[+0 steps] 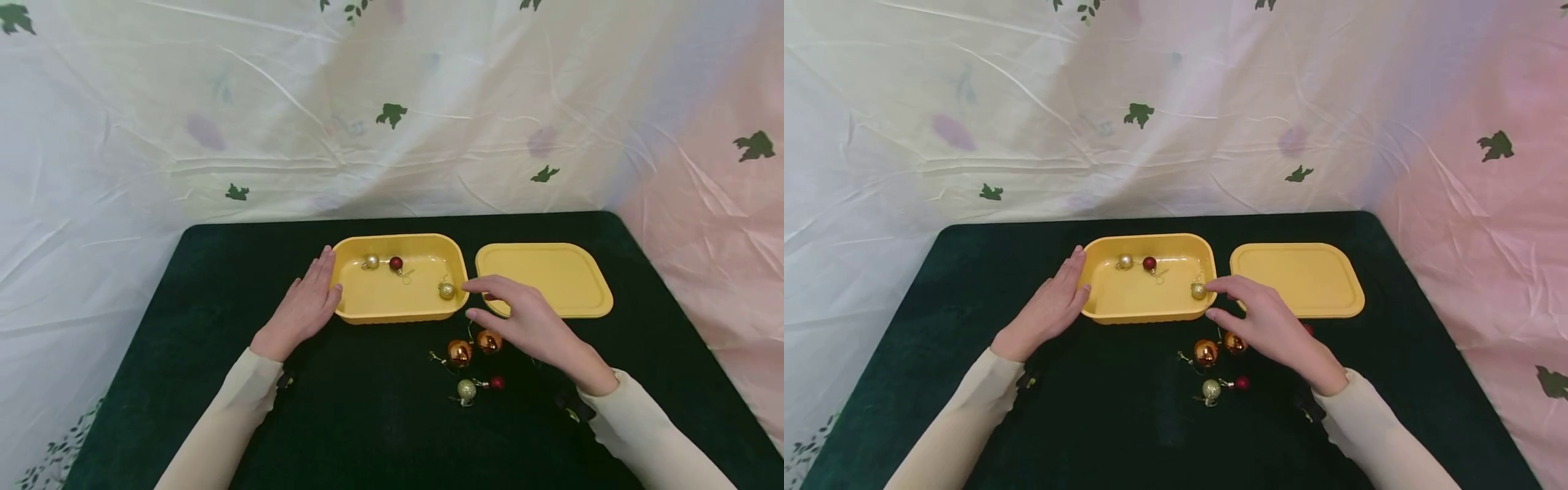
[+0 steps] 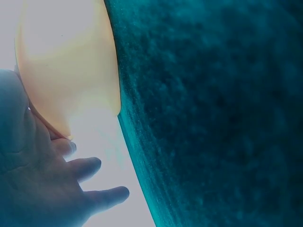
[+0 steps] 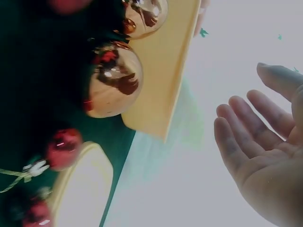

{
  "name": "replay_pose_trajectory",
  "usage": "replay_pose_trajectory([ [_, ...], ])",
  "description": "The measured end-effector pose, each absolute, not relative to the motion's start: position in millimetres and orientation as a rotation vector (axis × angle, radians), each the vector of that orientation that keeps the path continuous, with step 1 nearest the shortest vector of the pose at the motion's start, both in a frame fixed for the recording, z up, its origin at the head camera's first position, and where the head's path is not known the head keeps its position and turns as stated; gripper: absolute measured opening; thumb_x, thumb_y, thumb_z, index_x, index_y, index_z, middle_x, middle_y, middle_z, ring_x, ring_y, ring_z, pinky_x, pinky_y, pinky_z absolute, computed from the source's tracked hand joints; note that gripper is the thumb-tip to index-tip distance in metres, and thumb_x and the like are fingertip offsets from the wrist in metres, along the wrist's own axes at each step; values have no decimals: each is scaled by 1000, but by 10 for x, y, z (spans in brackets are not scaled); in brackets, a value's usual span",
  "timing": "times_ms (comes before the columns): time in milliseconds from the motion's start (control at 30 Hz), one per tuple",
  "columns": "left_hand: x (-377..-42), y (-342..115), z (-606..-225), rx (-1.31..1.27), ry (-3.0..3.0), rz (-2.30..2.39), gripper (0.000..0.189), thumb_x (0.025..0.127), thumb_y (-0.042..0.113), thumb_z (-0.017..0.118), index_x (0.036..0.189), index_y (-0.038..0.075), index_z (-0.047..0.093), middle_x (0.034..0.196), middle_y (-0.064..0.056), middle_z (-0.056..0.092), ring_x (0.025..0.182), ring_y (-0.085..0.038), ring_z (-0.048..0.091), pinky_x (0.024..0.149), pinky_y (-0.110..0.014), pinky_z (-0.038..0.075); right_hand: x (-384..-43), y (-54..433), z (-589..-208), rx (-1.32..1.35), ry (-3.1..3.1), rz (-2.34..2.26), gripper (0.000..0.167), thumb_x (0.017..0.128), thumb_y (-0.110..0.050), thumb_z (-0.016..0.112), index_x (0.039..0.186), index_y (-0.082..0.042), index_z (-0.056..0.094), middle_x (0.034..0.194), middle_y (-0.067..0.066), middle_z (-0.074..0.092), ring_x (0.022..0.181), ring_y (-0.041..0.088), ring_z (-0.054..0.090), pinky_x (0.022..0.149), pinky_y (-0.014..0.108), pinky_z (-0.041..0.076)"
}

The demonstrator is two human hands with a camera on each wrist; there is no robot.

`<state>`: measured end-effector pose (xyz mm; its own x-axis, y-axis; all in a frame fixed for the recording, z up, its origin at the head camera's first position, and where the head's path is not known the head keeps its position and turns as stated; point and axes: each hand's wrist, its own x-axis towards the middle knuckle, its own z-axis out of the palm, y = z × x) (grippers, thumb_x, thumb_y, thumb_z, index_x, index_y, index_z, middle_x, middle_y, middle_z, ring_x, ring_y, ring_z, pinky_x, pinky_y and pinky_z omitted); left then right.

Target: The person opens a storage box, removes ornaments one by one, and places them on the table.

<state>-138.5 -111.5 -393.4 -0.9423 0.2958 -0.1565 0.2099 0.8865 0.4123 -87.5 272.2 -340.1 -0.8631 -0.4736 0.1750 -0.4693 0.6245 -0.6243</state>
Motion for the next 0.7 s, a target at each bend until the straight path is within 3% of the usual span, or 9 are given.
replay_pose_trajectory([
  [233, -1373, -1103, -3950, 376, 2848, 602, 71, 112, 40, 33, 167, 15, -3, 174, 1, -8, 159, -30, 7, 122, -65, 19, -1216, 2413, -3346, -824, 2802, -1005, 41, 96, -26, 76, 134, -13, 68, 128, 4, 71, 107, 26, 67, 92, 49, 57],
  [700, -1378, -1116, -3962, 360, 2851, 592, 71, 112, 41, 34, 168, 16, -1, 174, 2, -8, 159, -29, 6, 123, -64, 18, -1693, 1958, -3518, -901, 2707, -985, 41, 98, -21, 73, 134, -2, 67, 132, 14, 69, 118, 33, 66, 99, 50, 55],
])
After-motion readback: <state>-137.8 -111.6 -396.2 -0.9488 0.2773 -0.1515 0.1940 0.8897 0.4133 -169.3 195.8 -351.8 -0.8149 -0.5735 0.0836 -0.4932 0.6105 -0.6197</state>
